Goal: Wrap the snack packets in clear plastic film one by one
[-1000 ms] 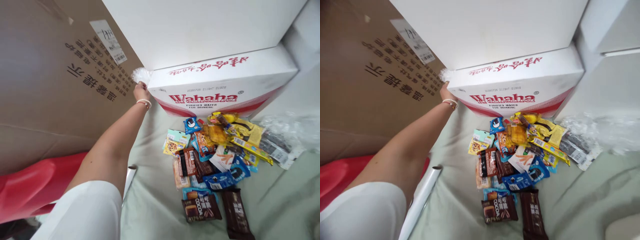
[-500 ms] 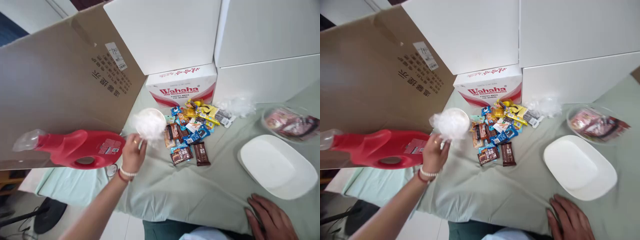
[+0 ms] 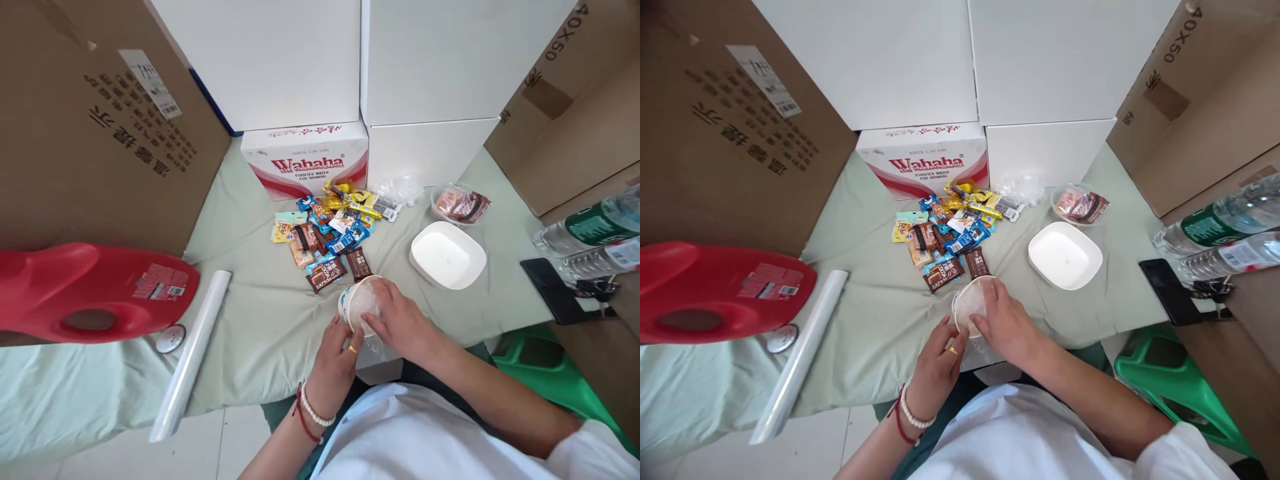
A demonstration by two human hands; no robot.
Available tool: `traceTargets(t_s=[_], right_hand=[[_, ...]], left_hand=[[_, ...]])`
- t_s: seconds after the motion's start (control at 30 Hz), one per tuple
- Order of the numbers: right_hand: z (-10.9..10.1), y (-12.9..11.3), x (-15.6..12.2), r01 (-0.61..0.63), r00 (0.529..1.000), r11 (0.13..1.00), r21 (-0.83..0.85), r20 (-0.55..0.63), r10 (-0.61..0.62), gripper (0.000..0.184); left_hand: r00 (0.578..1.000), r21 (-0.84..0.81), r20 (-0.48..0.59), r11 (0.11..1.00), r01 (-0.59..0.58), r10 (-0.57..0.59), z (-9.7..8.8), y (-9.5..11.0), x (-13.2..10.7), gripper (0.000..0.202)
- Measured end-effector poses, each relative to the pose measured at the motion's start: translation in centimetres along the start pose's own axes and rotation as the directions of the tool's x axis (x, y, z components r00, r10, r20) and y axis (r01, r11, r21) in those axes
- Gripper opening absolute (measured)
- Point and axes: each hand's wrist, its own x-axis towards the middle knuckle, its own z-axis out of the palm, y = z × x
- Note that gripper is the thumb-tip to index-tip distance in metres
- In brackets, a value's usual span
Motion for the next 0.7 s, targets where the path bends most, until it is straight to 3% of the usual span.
traceTargets(t_s=[0.07, 0.13, 0.33, 0.43, 0.53, 0.6, 0.7], right_hand=[[0.1, -0.4, 1.3, -0.077, 0.981, 0.996, -0.036, 0.176, 0.082, 0.061], [0.0, -0.8, 2.2, -0.071, 0.953, 0.996, -0.062, 0.291, 0.086, 0.062], [0.3, -1.2, 3.9, 0.028, 0.941, 0.993, -0.112, 0.338, 0.012, 0.058], [0.6, -0.2, 3.8, 0.090, 0.956, 0.993, 0.073, 0.273, -0.107, 0.053], [0.1, 1.4, 3.1, 0.149, 0.961, 0.923, 0.354, 0.169, -0.220, 0.056], [-0.5, 2.5, 2.8, 0.096, 0.963, 0.840, 0.534, 0.162, -0.213, 0.055], [-1.8, 3.7, 2.9, -0.094, 0.934, 0.667, 0.739, 0.297, -0.197, 0.056]], left_hand=[[0.998, 0.009, -0.033, 0.999, -0.045, 0.045, 0.1, -0.2, -0.2, 0.044], [0.997, 0.008, -0.046, 0.998, -0.062, 0.062, 0.2, -0.4, -0.6, 0.039], [0.998, 0.002, -0.059, 1.000, -0.013, 0.013, 0.6, -1.0, -1.4, 0.026], [0.996, 0.001, -0.091, 1.000, 0.020, -0.020, 0.5, -1.7, -1.6, 0.024], [0.995, -0.044, -0.100, 0.999, 0.024, -0.029, 0.3, -2.3, -1.7, 0.027], [0.997, -0.123, -0.077, 0.992, 0.019, -0.028, 0.1, -2.6, -1.7, 0.031], [0.998, -0.199, -0.053, 0.980, 0.017, -0.028, 0.1, -2.8, -1.2, 0.029]])
